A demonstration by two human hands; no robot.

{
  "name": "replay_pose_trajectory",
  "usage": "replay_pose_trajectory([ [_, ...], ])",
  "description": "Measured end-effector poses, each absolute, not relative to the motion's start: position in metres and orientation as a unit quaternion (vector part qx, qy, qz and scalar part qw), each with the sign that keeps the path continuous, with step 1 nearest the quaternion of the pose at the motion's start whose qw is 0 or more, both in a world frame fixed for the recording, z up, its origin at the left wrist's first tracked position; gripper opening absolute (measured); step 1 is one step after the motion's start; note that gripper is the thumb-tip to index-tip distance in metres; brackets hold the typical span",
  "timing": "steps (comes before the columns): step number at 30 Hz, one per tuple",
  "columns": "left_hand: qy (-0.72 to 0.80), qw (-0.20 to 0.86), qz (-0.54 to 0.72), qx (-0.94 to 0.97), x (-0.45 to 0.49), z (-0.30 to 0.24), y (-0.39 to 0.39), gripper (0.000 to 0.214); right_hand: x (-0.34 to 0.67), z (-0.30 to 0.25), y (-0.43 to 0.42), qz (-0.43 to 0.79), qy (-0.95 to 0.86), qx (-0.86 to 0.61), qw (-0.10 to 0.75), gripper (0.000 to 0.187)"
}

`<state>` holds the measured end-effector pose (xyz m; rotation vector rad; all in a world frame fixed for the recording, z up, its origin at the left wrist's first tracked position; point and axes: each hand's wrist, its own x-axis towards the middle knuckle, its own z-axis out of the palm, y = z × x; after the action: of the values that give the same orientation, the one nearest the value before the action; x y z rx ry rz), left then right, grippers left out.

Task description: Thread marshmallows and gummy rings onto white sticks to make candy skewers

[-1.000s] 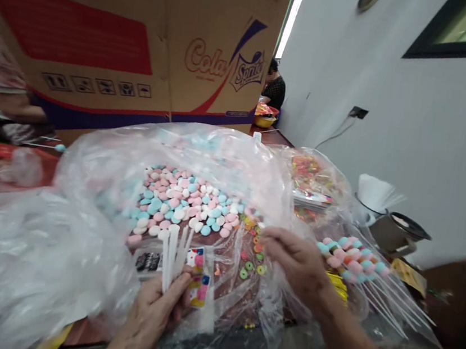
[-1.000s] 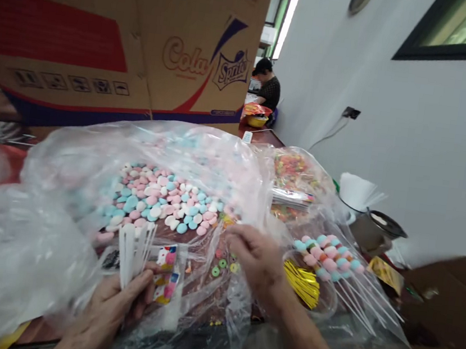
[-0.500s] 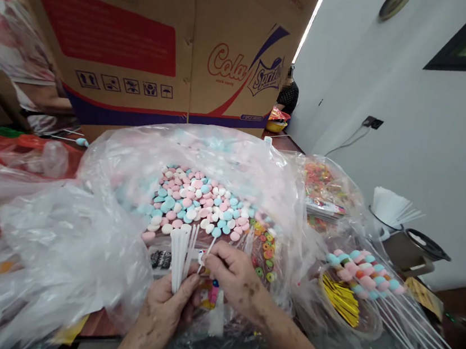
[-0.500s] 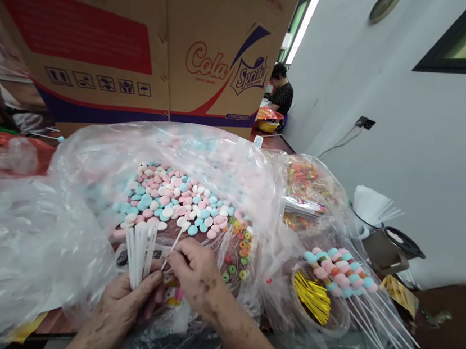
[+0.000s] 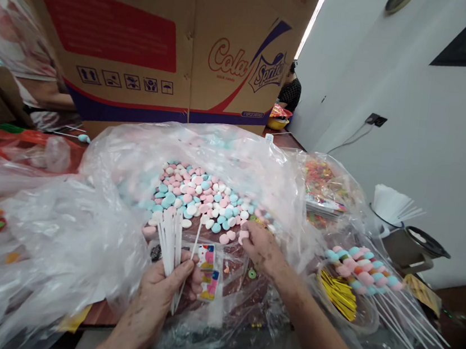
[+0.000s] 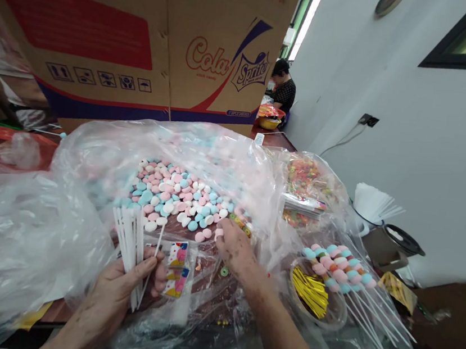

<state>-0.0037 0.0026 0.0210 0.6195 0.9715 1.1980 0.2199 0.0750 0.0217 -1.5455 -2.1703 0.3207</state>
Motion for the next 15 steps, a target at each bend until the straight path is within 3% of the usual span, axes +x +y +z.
replay_pose_trajectory([
  [5, 0.478, 0.655, 0.494, 0.313, -0.017, 0.036, 0.0, 0.033, 0.227, 0.036, 0.068, 0.211, -0.736, -0.608, 0.208, 0.007],
  [11, 0.474, 0.589, 0.508, 0.413, -0.03, 0.069, -0.006, 0.029, 0.233, 0.024, 0.067, 0.112, -0.763, -0.603, 0.204, 0.012],
  [15, 0.459, 0.584, 0.569, 0.354, -0.031, 0.09, -0.014, 0.027, 0.237, 0.023, 0.071, 0.126, -0.731, -0.617, 0.263, 0.017],
])
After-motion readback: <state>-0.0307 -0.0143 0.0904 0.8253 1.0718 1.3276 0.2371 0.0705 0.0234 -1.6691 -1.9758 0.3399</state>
